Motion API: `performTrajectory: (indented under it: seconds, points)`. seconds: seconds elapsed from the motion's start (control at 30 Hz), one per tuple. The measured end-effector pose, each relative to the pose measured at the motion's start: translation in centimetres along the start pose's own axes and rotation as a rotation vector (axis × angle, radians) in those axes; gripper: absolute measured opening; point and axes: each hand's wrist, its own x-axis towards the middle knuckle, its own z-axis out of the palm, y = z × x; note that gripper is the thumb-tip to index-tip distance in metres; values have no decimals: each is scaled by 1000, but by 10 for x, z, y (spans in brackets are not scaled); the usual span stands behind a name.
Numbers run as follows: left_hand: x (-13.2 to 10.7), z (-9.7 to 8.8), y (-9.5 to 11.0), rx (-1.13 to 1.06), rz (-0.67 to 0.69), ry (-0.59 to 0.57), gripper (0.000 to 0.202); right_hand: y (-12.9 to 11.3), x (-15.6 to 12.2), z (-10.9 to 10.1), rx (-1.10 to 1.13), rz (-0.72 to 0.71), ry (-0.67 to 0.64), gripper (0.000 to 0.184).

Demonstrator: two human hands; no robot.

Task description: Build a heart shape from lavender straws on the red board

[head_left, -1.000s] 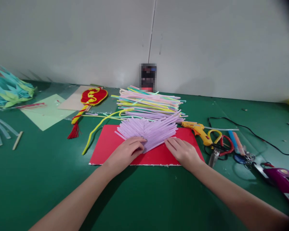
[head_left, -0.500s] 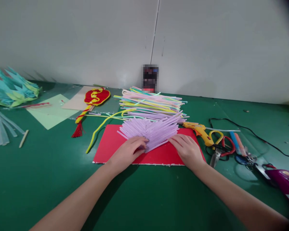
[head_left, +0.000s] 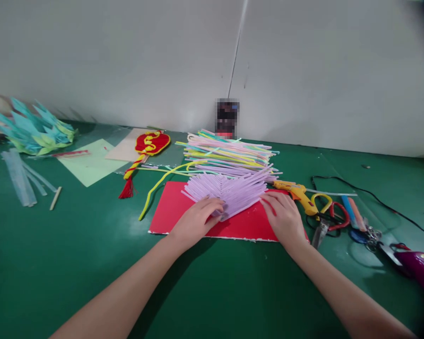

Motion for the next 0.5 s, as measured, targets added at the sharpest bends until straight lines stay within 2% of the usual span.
performTrajectory:
  seconds: [0.13,0.2,0.37,0.5]
  points:
    - [0,-4,10,176,74,54,17,-29,6,-7,76,41,61,18]
    - [1,-8,11,259,60,98,17,-44,8,-9,123,44,76,15]
    - [1,-22,4,382,-191,226,13,-71,11,0,259,68,22,14]
    - [-7,-21,0,443,-359,214,22,-79,9,9,341,43,-67,18]
